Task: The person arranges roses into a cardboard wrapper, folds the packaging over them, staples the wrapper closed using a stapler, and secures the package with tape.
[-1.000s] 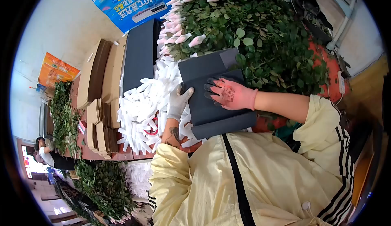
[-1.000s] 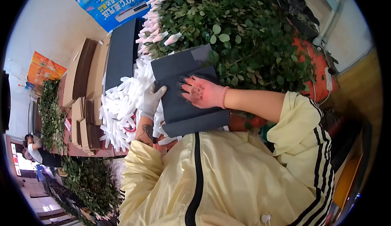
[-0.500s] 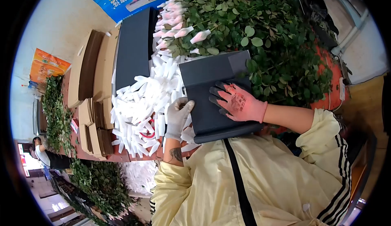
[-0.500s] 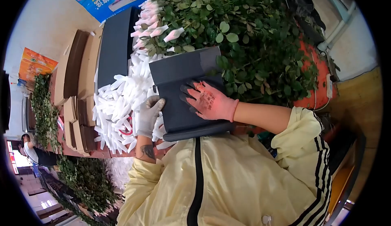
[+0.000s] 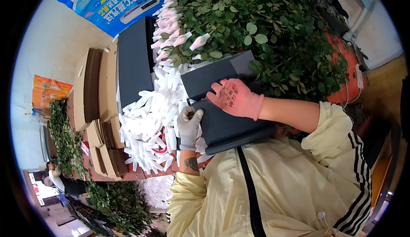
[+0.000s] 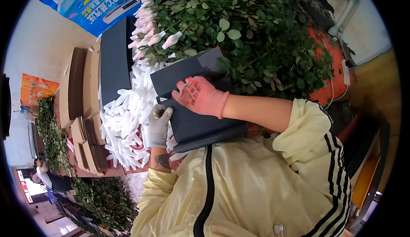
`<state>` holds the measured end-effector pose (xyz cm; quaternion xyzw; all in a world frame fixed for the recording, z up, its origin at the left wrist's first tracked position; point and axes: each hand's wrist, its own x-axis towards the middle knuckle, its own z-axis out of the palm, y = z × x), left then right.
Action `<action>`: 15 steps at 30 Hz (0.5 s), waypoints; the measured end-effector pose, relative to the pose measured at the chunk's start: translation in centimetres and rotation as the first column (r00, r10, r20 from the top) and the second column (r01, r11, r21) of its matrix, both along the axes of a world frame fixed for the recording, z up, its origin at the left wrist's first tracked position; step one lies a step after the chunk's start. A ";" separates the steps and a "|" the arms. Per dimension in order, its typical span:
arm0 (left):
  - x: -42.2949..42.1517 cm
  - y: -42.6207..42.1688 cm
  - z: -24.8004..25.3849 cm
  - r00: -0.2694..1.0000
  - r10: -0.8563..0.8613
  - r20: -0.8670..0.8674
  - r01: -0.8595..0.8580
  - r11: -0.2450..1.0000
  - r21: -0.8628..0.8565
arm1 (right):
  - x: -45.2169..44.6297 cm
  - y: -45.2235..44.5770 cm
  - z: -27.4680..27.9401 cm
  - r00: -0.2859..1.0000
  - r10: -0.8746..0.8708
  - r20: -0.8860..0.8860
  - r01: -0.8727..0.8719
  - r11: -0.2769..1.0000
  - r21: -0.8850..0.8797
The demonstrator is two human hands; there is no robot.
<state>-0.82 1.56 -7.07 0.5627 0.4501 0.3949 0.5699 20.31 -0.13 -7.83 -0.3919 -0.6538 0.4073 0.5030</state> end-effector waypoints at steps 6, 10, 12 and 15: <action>0.8 2.0 0.0 0.995 0.056 0.083 -0.064 0.994 0.091 | 0.2 -0.2 0.0 0.977 0.033 -0.212 -0.049 0.996 -0.072; 1.1 2.6 0.4 0.999 -0.035 -0.013 0.036 0.998 0.043 | 0.1 -1.0 5.4 0.327 -0.134 0.935 0.014 0.990 0.137; 1.2 2.4 0.1 0.996 -0.002 -0.085 0.009 0.997 0.080 | 0.3 -2.3 7.1 0.330 -0.294 0.897 -0.037 0.945 0.324; 1.6 2.4 -0.7 0.987 0.096 -0.127 -0.076 0.985 0.154 | 0.1 -3.8 8.0 0.407 -0.354 0.842 -0.078 0.905 0.418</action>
